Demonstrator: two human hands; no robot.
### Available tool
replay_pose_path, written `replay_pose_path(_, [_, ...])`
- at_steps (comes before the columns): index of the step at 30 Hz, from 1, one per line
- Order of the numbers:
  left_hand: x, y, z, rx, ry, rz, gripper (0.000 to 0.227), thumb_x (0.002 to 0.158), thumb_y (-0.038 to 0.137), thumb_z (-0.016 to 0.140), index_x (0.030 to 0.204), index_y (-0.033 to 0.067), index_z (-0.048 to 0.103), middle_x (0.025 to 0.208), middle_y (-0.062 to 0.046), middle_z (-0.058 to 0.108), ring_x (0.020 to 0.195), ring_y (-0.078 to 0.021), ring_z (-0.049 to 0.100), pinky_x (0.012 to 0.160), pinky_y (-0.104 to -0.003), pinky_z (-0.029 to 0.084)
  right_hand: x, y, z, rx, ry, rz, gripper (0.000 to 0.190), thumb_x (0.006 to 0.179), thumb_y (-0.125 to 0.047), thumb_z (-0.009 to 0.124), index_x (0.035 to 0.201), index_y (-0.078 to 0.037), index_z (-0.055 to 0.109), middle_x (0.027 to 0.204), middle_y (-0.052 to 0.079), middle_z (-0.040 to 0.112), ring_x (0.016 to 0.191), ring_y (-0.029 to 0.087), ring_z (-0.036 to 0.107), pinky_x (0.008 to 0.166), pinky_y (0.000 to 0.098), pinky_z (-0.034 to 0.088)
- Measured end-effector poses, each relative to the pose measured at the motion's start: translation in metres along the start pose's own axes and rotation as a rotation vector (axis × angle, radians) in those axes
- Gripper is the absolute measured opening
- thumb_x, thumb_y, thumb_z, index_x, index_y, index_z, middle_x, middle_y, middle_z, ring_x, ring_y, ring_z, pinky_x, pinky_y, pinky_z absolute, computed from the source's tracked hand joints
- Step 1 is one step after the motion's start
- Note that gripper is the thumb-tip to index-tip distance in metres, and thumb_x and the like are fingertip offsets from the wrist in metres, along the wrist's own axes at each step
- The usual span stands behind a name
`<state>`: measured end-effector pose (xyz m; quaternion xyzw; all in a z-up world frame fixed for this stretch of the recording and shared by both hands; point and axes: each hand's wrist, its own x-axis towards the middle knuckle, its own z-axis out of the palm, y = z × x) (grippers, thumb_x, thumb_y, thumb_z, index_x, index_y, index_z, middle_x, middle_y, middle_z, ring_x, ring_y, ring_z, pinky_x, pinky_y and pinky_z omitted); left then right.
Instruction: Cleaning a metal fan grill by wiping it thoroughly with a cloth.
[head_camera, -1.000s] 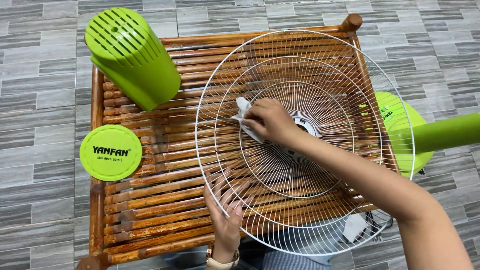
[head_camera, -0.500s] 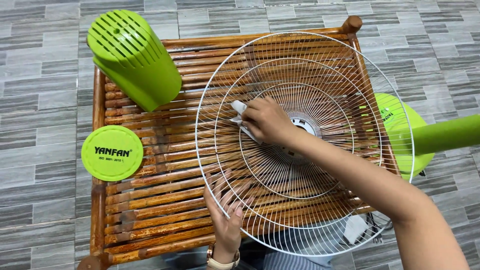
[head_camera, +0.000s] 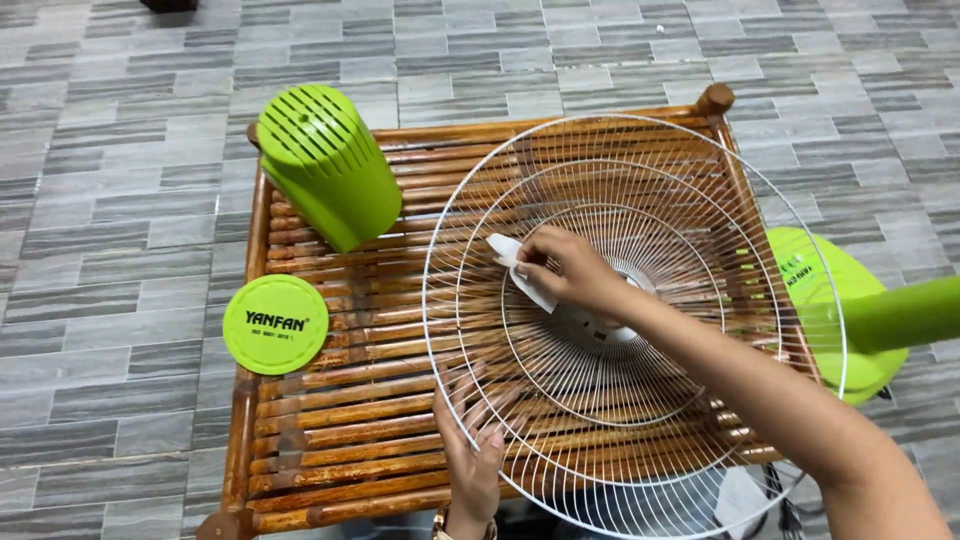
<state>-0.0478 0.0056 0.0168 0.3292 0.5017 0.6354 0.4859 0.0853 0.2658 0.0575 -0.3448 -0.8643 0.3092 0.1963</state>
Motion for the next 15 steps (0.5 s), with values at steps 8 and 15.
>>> replay_pose_path(8, [-0.001,-0.009,-0.004,0.063,-0.017,0.081,0.092,0.083,0.012,0.050,0.159,0.0179,0.000,0.163,-0.020,0.022,0.113,-0.0363,0.061,0.069,-0.031,0.062,0.001,0.012,0.031,-0.361,0.084,-0.201,0.015,0.088,-0.027,0.065,0.093,-0.013,0.064,0.089,0.002,0.064,0.078,0.016,0.055,0.075,0.0288,0.046])
replay_pose_path(15, [0.000,0.001,0.002,-0.001,-0.065,0.134,0.091,0.086,0.011,0.049,0.160,0.0200,-0.004,0.163,-0.022,0.023,0.118,-0.0388,0.064,0.057,-0.019,0.053,0.003,-0.008,0.022,-0.651,0.028,-0.305,0.023,0.096,-0.027,0.050,0.098,-0.007,0.060,0.092,0.007,0.061,0.078,0.019,0.055,0.079,0.0313,0.042])
